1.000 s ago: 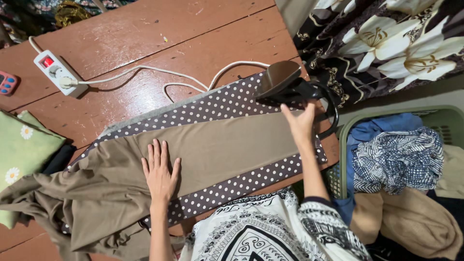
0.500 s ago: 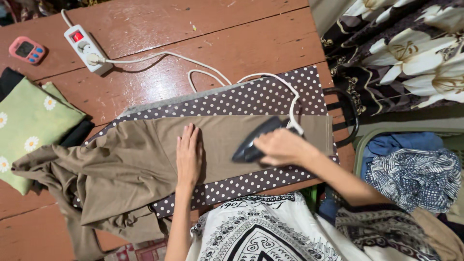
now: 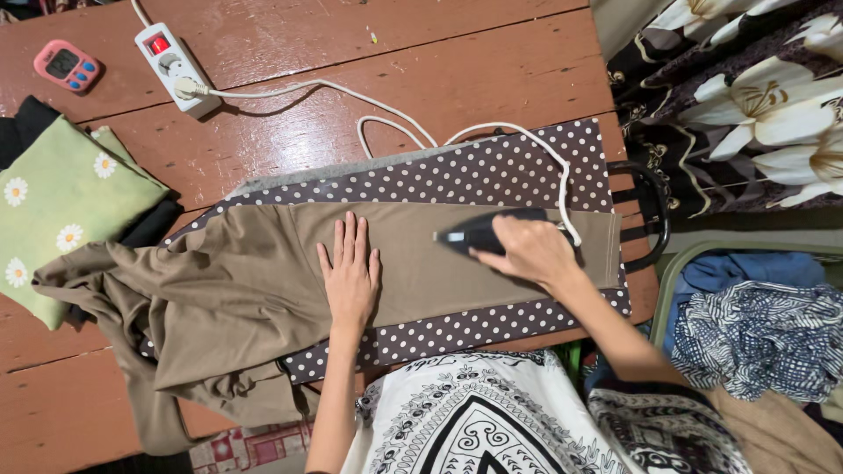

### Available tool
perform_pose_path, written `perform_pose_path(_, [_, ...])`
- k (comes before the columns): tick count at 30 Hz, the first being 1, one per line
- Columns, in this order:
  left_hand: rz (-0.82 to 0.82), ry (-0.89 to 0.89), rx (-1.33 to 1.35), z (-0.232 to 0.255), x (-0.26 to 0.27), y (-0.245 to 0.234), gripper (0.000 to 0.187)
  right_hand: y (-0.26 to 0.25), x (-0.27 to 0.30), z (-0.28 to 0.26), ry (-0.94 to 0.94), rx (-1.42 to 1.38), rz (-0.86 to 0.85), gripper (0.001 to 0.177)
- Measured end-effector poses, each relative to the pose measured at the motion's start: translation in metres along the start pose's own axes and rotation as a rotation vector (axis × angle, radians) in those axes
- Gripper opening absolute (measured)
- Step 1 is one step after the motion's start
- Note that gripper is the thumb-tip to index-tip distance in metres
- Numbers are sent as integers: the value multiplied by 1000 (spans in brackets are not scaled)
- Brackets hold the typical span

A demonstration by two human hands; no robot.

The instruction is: The person irons a brown long-sleeved garment on a polka-dotted ironing board. They repeatedly smooth the fabric with their hands and move the iron back and forth across different sections, including sleeves and the body, to remove wrinkles.

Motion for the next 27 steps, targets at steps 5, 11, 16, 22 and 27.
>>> perform_pose_path(5, [-10,-17,-5,0,0,0,61,-8,2,-14,-209,-88,14,55])
perform_pose_path(11, [21,2,-9,0,0,0,62,1,-24,8,175,210,139,62])
perform_pose_path(16, [18,-2,2,-1,2,-1,61,1,-24,6,43,26,68,58])
perform_pose_path(22, [10,-3,4,1,0,-3,61,-5,-18,-7,-207,-53,33,58])
perform_pose_path(27, [5,2,-4,1,0,-2,61,5,-28,11,144,170,97,65])
Point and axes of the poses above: each hand's wrist, its own x-axis away from the middle knuckle, its own y-axis out of the palm, z = x × y, the point moved 8 cm from there along -x, towards the middle knuckle, and after that the axes turned 10 degrees about z, right-handed, at the moved point
